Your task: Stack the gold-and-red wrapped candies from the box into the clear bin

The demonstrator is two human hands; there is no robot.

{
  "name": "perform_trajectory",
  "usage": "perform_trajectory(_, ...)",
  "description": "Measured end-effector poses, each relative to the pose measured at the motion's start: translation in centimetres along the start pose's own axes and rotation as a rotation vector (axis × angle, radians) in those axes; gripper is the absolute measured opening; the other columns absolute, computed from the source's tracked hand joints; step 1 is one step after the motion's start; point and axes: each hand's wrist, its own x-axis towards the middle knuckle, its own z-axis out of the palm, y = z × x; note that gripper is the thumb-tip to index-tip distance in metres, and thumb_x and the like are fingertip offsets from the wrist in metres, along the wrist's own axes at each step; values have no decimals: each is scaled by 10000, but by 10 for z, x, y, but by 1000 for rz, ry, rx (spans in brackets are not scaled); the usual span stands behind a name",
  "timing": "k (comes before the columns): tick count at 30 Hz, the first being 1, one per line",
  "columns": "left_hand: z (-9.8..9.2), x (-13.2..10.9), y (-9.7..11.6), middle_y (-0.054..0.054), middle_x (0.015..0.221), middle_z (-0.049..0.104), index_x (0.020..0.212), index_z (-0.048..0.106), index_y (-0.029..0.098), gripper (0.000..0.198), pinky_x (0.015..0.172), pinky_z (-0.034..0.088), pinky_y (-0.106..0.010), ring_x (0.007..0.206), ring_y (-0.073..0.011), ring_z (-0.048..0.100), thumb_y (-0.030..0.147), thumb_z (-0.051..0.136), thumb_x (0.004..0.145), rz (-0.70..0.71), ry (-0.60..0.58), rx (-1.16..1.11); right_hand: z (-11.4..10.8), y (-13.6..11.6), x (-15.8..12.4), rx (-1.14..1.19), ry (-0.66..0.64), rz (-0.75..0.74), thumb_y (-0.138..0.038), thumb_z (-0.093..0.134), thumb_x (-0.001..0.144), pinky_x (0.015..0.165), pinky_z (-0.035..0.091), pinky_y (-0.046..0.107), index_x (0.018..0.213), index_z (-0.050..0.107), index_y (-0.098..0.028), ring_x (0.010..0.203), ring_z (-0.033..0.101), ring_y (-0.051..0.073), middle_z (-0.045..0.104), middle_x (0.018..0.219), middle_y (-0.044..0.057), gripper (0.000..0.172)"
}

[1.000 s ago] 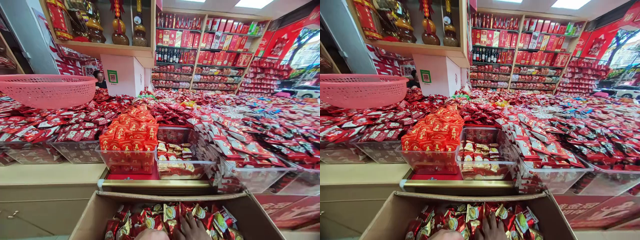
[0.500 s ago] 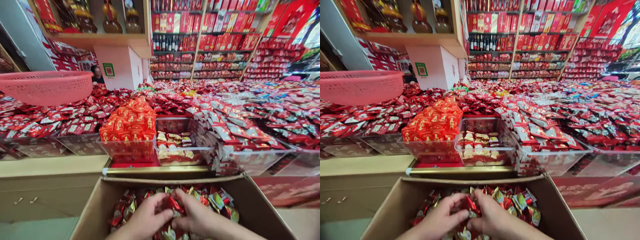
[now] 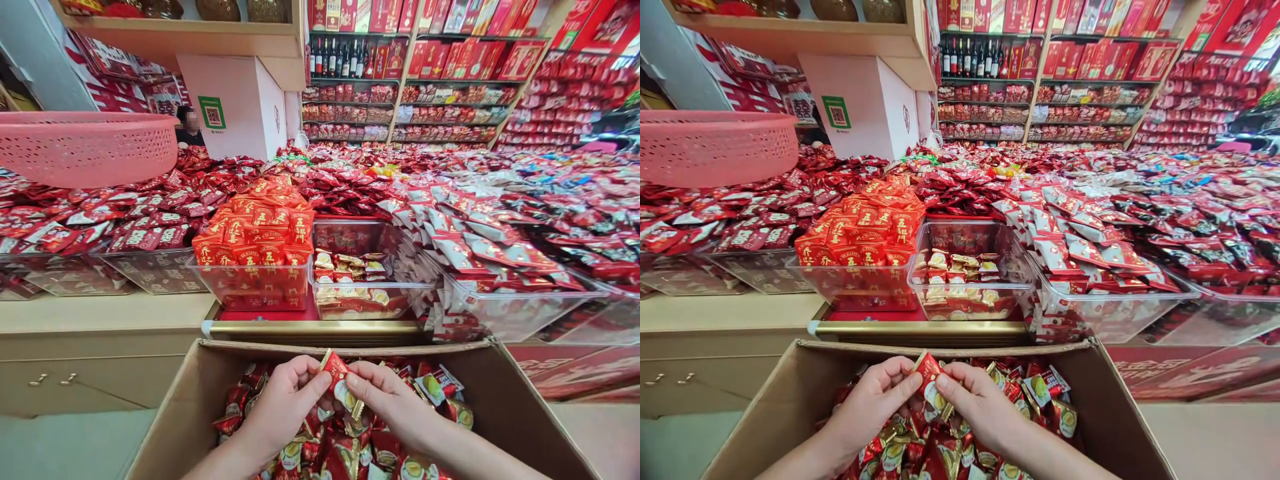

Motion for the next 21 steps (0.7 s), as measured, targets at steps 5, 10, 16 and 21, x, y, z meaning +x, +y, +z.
perform_trajectory(5, -3, 1, -2, 19, 625, 580, 733, 601, 125, 190, 536, 397, -192, 577, -94, 501, 312, 634, 722, 62, -57, -14, 1, -1, -5, -141, 12, -103, -398, 507, 787, 601, 396, 222, 918, 593, -163, 652, 481, 109, 560, 737, 13, 283)
perform_trajectory(10, -1, -3, -1, -3, 711, 597, 905, 543, 163, 313, 578, 420, -236, 634, -120, 534, 422, 590, 737, -57, -124, -266, 0, -18, -11, -521, 95, -362, -275, 526, 780, 725, 419, 259, 1033, 583, -217, 788, 532, 147, 595, 877, 50, 266)
perform_trajectory(16, 4, -9, 5, -14, 883, 613, 1056, 463, 196, 449, 728, 423, -249, 814, -148, 556, 209, 678, 663, 9, -27, -161, 0, -18, -13, -405, 49, -307, -324, 636, 689, 792, 406, 270, 878, 585, -195, 943, 494, 167, 497, 1079, 70, 235)
perform_trajectory(21, 3, -11, 12, 19, 831, 623, 1126, 398, 212, 488, 700, 431, -210, 755, -110, 552, 154, 630, 702, 68, 42, -131, 5, -12, -9, -101, 139, -66, -324, 627, 695, 510, 357, 196, 704, 432, -175, 551, 444, 79, 490, 618, -33, 246)
